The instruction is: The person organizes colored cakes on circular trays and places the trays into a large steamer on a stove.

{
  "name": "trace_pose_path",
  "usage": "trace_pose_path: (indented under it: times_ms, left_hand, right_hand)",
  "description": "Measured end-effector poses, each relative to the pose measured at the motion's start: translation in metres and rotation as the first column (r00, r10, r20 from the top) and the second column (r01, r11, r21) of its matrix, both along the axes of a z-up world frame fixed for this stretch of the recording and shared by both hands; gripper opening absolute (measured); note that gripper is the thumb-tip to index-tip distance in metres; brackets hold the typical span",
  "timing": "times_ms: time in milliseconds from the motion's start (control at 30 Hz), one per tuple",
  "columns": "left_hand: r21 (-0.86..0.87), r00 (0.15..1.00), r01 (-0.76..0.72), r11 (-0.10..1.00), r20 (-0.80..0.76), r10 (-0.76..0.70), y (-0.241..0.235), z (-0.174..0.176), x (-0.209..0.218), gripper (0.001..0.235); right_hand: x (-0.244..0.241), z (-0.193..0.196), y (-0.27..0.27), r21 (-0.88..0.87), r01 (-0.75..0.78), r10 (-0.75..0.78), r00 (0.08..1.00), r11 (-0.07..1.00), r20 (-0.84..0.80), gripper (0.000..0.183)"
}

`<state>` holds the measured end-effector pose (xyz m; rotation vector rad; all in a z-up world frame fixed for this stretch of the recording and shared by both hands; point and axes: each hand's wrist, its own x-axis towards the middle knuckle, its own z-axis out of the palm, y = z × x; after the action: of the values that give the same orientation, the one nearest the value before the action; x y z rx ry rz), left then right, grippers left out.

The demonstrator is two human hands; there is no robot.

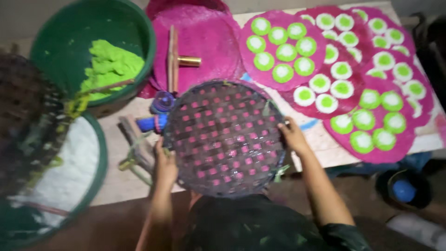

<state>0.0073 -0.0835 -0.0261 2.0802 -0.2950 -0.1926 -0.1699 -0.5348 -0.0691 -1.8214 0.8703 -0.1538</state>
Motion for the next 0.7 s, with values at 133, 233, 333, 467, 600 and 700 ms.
trace_pose_path:
  times_ms: [133,233,333,467,600,700]
  left_hand:
    - [0.085,0.992,-0.094,0.992,0.095,0.085,0.005,-0.002,-0.03,0.065]
    - [0.299,0.96,-0.255,0.919,0.194,0.203,0.0,0.009,-0.047,0.059]
    - [0.399,0.913,-0.362,0.843,0.334,0.234,-0.021,0.036,-0.051,0.059]
    - [0.478,0.788,-0.484,0.733,0.602,0.128,-0.073,0.084,-0.066,0.059]
    - [0.468,0.779,-0.354,0.81,0.627,-0.021,-0.14,0.138,-0.043,0.059]
    - [0.37,0.821,-0.038,0.928,0.541,-0.182,-0.184,0.147,-0.015,0.047]
  right_hand:
    - [0.0,-0.007,-0.003,0.212,-0.102,0.076,0.989,0.972,0.126,0.051]
    - [-0.008,0.009,-0.015,-0.21,-0.252,0.292,0.938,0.945,0.189,0.053]
    - [-0.014,0.034,-0.049,-0.32,-0.259,0.34,0.911,0.911,0.231,0.056]
    - [-0.046,0.048,-0.116,-0.275,-0.161,0.235,0.937,0.948,0.259,0.045]
    - [-0.066,0.06,-0.178,-0.236,-0.041,0.129,0.919,0.971,0.372,0.036]
    - [-0.085,0.057,-0.207,-0.23,0.061,0.015,0.948,0.971,0.318,0.029]
